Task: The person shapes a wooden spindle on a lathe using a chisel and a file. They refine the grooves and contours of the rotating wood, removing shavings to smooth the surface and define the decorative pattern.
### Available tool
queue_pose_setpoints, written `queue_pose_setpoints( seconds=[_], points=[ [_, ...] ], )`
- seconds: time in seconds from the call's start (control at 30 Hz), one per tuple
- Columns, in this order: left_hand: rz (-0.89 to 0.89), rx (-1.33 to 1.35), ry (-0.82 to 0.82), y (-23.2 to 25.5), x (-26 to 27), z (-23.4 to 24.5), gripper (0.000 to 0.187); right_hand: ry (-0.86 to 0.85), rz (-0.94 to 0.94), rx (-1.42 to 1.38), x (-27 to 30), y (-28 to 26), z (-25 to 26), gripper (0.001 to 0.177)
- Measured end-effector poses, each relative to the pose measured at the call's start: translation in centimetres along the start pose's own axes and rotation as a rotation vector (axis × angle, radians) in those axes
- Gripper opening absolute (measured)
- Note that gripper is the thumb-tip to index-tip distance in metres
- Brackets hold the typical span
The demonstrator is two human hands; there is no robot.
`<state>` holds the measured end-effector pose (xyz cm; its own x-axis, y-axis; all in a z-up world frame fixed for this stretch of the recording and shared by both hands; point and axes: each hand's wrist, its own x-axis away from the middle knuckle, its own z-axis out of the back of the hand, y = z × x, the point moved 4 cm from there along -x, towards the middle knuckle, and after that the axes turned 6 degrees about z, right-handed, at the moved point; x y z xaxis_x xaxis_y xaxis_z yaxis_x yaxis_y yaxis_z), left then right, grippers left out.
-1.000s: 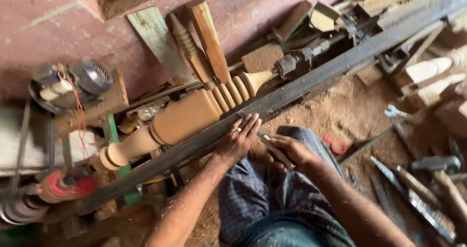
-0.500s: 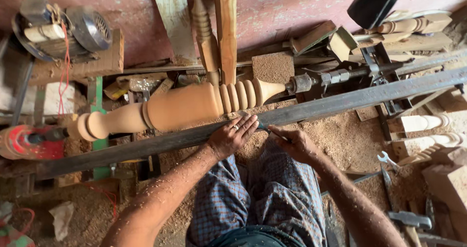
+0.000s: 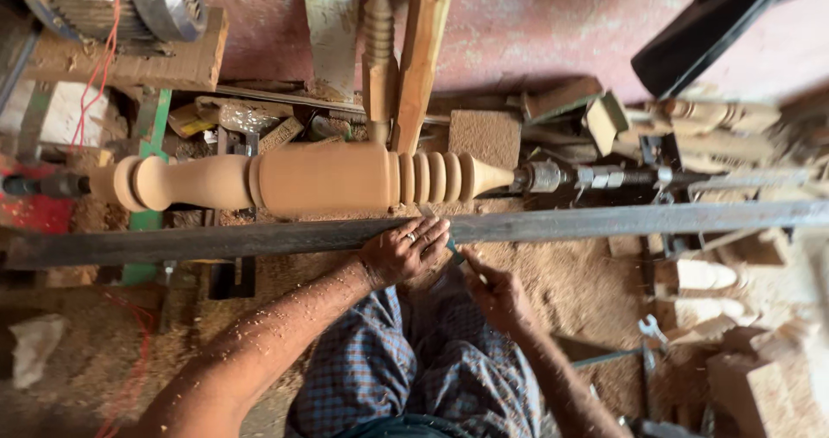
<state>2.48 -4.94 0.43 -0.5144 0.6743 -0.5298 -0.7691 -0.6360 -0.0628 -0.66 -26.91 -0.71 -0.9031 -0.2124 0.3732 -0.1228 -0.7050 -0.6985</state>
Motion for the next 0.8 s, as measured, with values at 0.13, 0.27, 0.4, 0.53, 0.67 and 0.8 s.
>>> queue_pose_setpoints(
  seconds=[0.13,0.27,0.4,0.53,0.67,0.8],
  points=[
    [0.03,0.013,0.024,0.2,0.7,-0.5,0.027,0.138,0.091,-0.042,0.8,-0.7,-1.5,0.047],
    [0.027,-0.001,0.056,-0.1,1.5,-1.7,0.022,0.339,0.689,-0.159,2.1,-2.0,-4.0,0.034],
    [0.056,0.01,0.096,-0.2,2.2,-2.8,0.02,0.292,0.176,-0.567,1.8,-1.1,-7.5,0.05],
    [0.118,0.046,0.089,-0.1,2.5,-2.0,0.021,0.291,-0.003,-0.877,2.5,-3.5,-10.2,0.052],
    [0.118,0.041,0.091,-0.5,2.4,-1.4,0.022,0.306,-0.102,-0.998,2.7,-6.1,-11.8,0.059],
    [0.114,0.013,0.026,-0.6,3.0,-1.0,0.028,0.335,-0.106,-1.029,2.9,-8.5,-12.9,0.062]
  ],
)
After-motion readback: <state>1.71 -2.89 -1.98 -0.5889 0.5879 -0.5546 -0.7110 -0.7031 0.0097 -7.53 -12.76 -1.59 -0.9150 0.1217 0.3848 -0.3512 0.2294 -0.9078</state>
